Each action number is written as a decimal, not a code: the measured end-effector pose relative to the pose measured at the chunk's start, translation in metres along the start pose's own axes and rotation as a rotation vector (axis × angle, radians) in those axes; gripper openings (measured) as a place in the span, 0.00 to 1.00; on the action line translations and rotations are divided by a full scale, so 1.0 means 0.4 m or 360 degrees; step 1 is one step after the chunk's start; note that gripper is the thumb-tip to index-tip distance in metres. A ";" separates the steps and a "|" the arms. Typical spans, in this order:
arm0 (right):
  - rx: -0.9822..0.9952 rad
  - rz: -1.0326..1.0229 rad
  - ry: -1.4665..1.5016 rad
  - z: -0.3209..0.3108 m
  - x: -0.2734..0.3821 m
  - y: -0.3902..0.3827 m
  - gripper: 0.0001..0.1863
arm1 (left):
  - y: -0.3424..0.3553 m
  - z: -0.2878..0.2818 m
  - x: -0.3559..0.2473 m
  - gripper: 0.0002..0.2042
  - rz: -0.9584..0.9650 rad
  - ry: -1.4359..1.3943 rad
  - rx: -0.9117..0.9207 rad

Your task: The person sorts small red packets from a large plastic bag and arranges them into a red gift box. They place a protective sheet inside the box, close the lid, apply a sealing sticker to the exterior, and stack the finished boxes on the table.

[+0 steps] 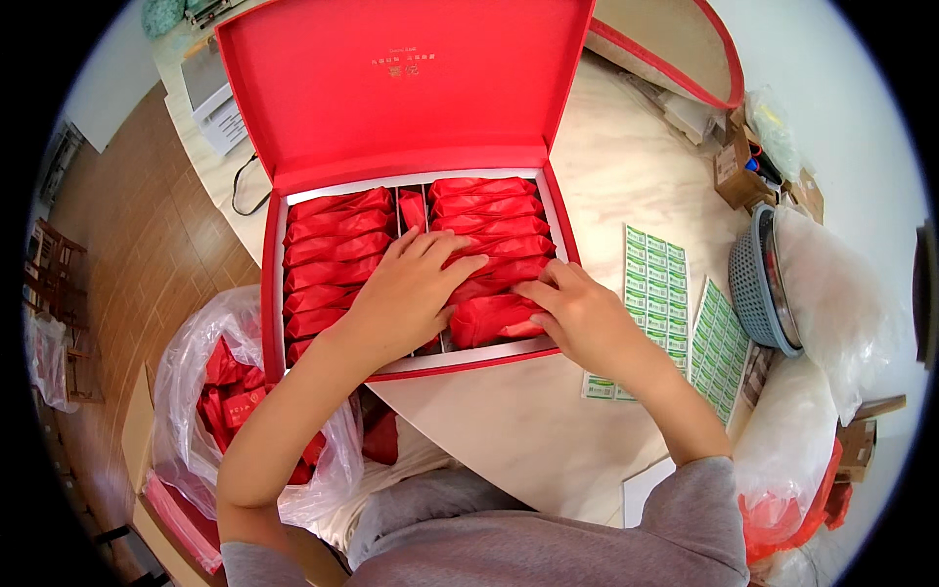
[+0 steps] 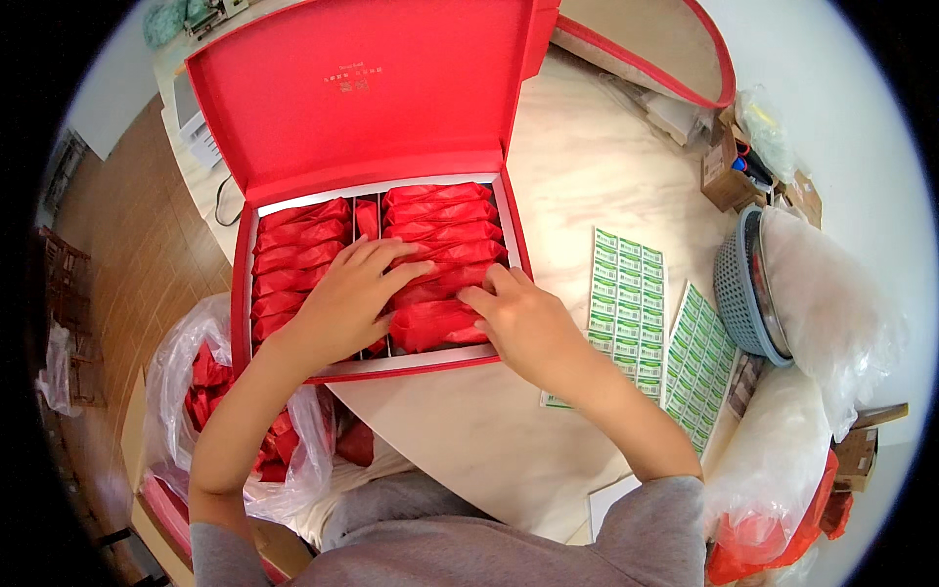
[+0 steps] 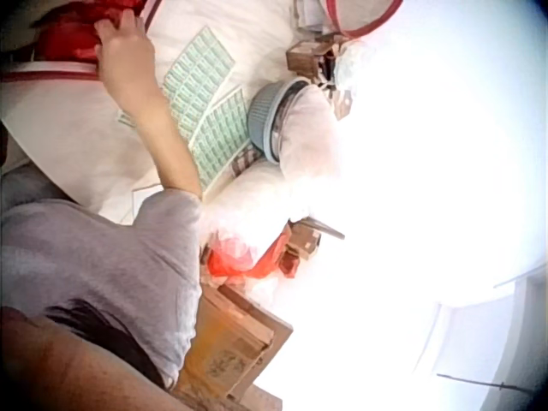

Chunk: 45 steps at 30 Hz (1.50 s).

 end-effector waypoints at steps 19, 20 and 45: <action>-0.0002 -0.0077 -0.0306 -0.038 0.032 -0.083 0.19 | -0.079 -0.019 -0.080 0.20 0.0269 0.0113 0.0053; -0.0129 -0.0157 -0.0287 -0.033 0.037 -0.060 0.19 | -0.060 -0.024 -0.078 0.20 0.0222 0.0131 0.0016; -0.0427 -0.0053 -0.0179 -0.023 -0.008 -0.097 0.14 | -0.064 -0.070 0.097 0.23 -0.0538 0.0333 -0.0157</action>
Point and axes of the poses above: each hand's wrist, its own y-axis towards the middle knuckle, its own z-axis out of the palm, x = y × z, the point moved 4 cm from there along y, towards the middle knuckle, and after that the axes turned 11 degrees about y, right-handed, at the moved point
